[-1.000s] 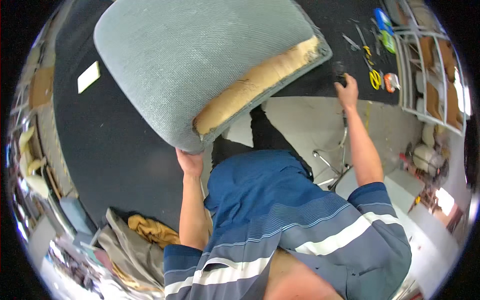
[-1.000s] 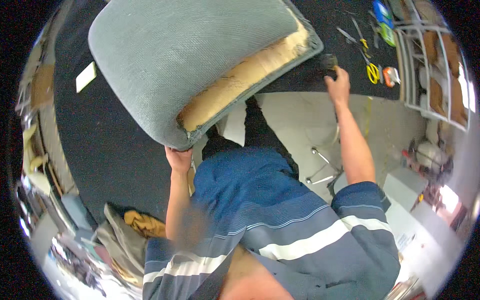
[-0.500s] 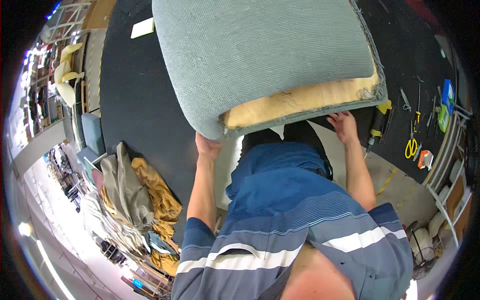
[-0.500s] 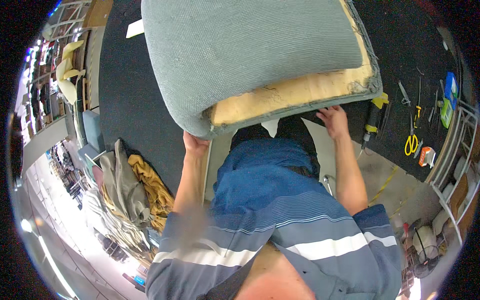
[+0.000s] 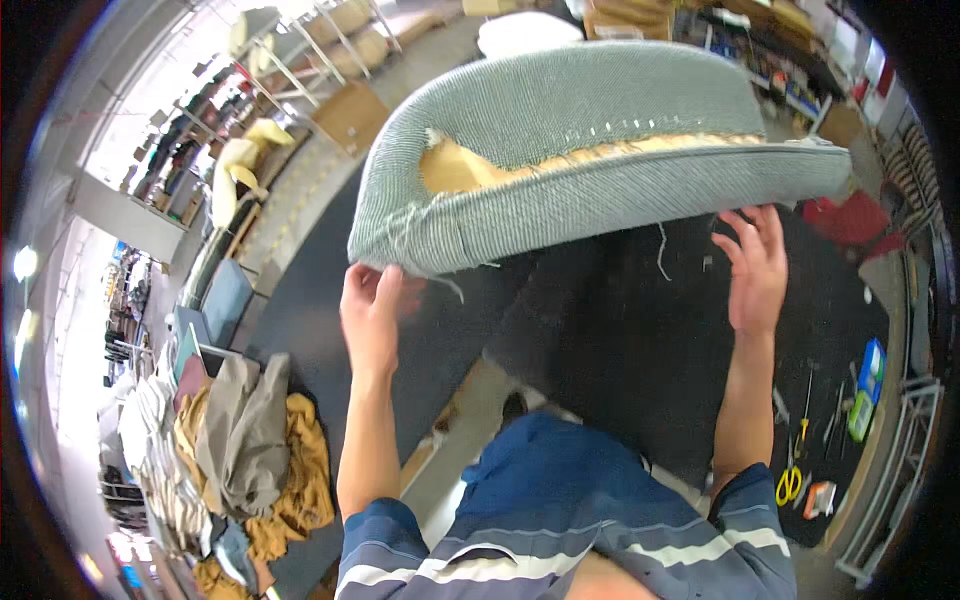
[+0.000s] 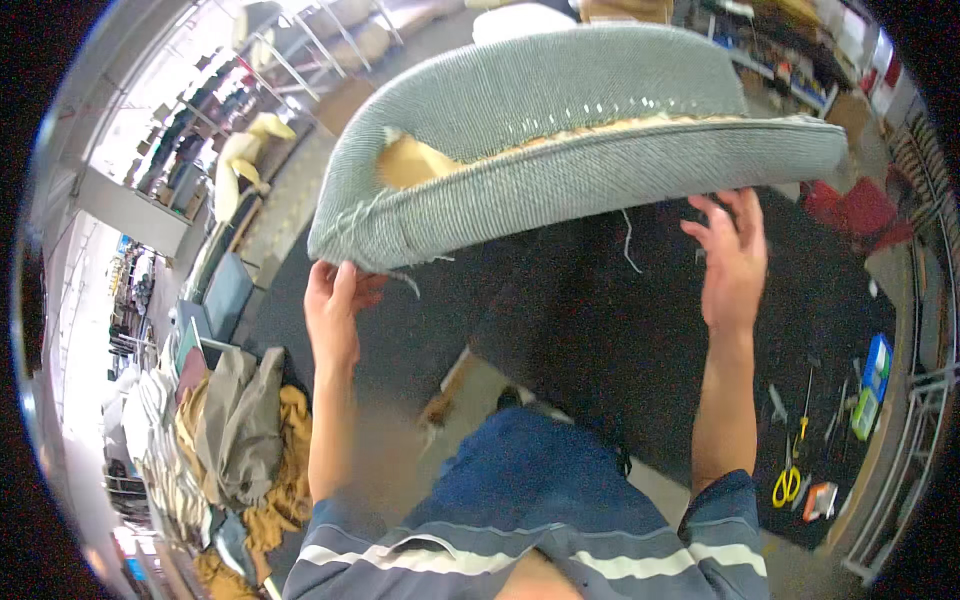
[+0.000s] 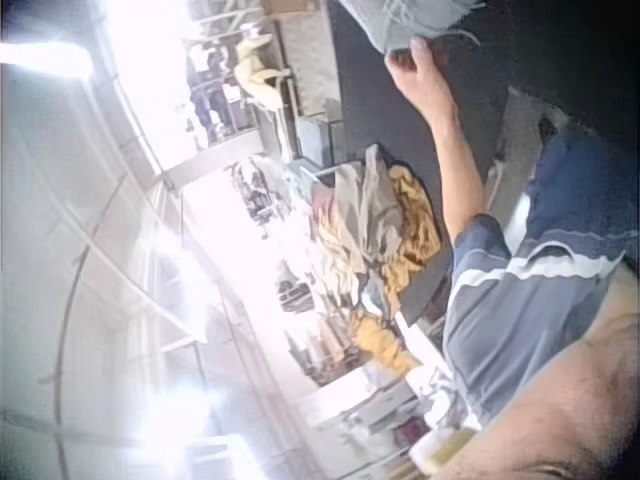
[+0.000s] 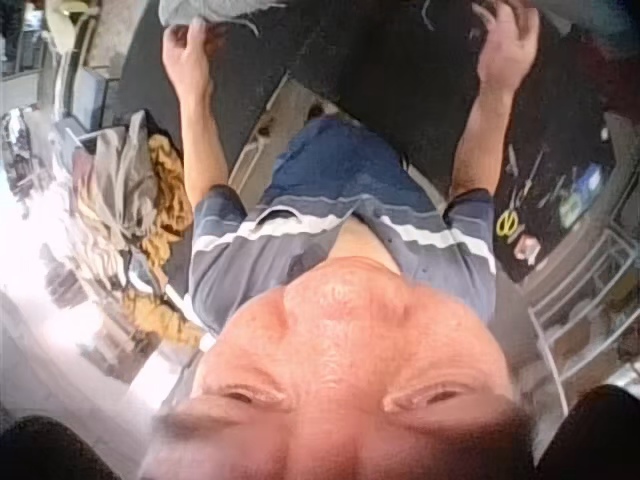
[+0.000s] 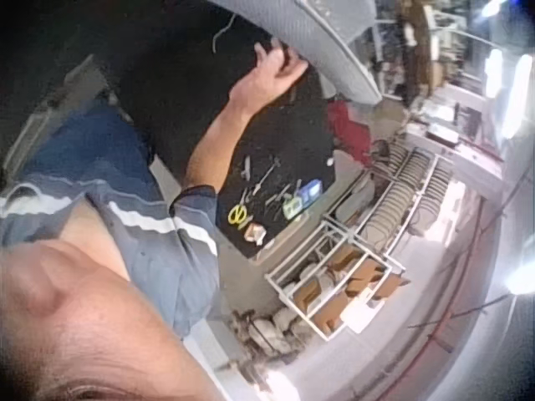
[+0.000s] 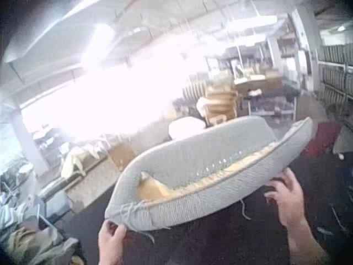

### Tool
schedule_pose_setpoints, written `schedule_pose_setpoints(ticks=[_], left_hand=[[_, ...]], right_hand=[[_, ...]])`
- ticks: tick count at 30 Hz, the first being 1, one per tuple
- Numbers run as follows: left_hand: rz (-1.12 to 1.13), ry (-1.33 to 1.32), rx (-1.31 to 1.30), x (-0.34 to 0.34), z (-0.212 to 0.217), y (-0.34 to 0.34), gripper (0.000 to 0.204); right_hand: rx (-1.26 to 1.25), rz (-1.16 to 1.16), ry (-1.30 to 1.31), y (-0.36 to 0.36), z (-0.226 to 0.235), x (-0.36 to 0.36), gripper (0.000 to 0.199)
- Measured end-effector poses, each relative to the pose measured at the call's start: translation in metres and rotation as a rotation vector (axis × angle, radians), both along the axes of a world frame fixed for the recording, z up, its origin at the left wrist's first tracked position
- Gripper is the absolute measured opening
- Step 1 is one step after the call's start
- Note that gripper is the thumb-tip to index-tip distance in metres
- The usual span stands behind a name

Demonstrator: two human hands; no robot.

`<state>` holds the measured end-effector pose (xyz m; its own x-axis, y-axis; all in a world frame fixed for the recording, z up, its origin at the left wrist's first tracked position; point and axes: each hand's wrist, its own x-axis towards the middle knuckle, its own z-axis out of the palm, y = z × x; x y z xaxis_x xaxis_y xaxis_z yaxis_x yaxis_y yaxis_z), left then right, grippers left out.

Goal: Assembling and upholstering a chair cushion using a pneumatic staple gun.

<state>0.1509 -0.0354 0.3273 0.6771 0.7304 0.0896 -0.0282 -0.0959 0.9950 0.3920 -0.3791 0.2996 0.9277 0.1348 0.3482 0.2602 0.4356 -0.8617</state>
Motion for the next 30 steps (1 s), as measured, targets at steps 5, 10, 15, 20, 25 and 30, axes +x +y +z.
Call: schedule_pose_setpoints(ticks=[5,10,15,20,25,30], left_hand=[[0.162,-0.067,0.218,0.061,0.048,0.047,0.046],[0.246,-0.037,0.279,0.092,0.068,0.088,0.057],[0.345,0.005,0.52,0.129,0.079,0.103,0.062],[0.347,-0.218,1.331,0.153,0.146,0.103,0.052],[-0.076,0.042,1.242,0.203,0.185,0.107,0.047],[-0.254,0.104,1.073,0.195,0.198,0.129,0.045]], right_hand=[[-0.264,-0.237,-0.221,0.055,0.064,0.039,0.064],[-0.521,-0.619,-0.948,0.147,0.115,0.046,0.036],[-0.65,-0.943,-1.187,0.221,0.128,0.105,0.022],[-0.637,-0.968,-1.223,0.233,0.137,0.123,0.021],[-0.634,-0.976,-1.21,0.245,0.138,0.132,0.022],[-0.627,-0.976,-1.214,0.247,0.142,0.142,0.022]])
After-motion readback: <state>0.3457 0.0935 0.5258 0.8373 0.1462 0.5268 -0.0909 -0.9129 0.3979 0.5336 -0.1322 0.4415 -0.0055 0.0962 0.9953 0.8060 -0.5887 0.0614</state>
